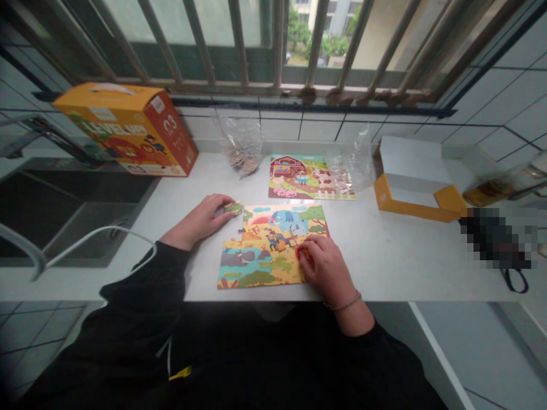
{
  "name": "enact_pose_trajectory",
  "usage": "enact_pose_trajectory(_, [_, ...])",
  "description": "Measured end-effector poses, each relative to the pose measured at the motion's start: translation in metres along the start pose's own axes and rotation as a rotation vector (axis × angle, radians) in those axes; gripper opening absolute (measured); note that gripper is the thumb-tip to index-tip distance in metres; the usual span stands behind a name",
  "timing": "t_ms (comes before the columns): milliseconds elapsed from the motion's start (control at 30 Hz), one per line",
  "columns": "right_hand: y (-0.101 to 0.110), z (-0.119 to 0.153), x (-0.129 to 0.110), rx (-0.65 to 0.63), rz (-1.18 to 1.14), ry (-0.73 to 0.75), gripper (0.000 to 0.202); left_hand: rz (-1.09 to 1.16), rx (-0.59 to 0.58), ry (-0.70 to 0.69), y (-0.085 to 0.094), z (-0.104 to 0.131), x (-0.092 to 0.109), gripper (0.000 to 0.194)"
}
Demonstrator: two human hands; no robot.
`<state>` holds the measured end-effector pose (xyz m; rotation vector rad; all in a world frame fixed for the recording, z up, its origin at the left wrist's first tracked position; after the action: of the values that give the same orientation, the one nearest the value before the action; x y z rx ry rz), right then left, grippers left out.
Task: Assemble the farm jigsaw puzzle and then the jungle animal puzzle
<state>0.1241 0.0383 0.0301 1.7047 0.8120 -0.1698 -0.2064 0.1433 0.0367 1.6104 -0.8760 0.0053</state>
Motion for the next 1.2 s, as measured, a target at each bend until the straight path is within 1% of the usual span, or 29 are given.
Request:
enact_pose_trajectory(133, [0.001, -0.001, -0.001, 0.008, 0.004, 0.001, 0.011, -0.023, -0.055, -0.089, -0.007, 0.003, 0.013, 0.035])
enact_pose_trajectory(233, [0.002, -0.001, -0.002, 0.010, -0.003, -0.003, 0.010, -0.079, -0.090, -0.116, -0.012, 0.003, 0.016, 0.034])
enact_pose_trajectory(367, [0.002, -0.002, -0.002, 0.002, -0.002, -0.002, 0.011, -0.096, -0.109, -0.145, -0.015, 0.004, 0.018, 0.035])
enact_pose_trajectory(500, [0.000, -0.001, -0.001, -0.002, 0.011, -0.002, 0.010, -0.090, -0.140, -0.142, -0.016, 0.005, 0.021, 0.034])
enact_pose_trajectory(633, [-0.001, 0.000, 0.002, -0.008, 0.006, -0.011, 0.012, -0.080, -0.166, -0.140, -0.017, 0.005, 0.029, 0.032])
enact_pose_trajectory(800, [0.000, 0.000, 0.001, 0.001, 0.004, -0.003, 0.013, -0.149, -0.166, -0.129, -0.018, 0.004, 0.036, 0.034])
enact_pose_trajectory(967, [0.000, 0.000, 0.001, 0.001, 0.001, -0.001, 0.014, -0.209, -0.154, -0.149, -0.020, 0.006, 0.041, 0.034])
enact_pose_trajectory(1200, [0.000, -0.002, -0.001, 0.004, -0.002, -0.004, 0.012, -0.232, -0.162, -0.116, -0.021, 0.005, 0.043, 0.035])
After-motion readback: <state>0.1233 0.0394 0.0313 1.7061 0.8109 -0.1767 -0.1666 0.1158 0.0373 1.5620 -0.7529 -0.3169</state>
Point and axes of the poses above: each hand's wrist, its own z-axis away from the middle knuckle, its own y-axis out of the back of the hand, x = y × z, the point moved 9 cm from there along -z, towards the middle knuckle, and after that the axes turned 8 degrees about -y, right-handed, at the moved point
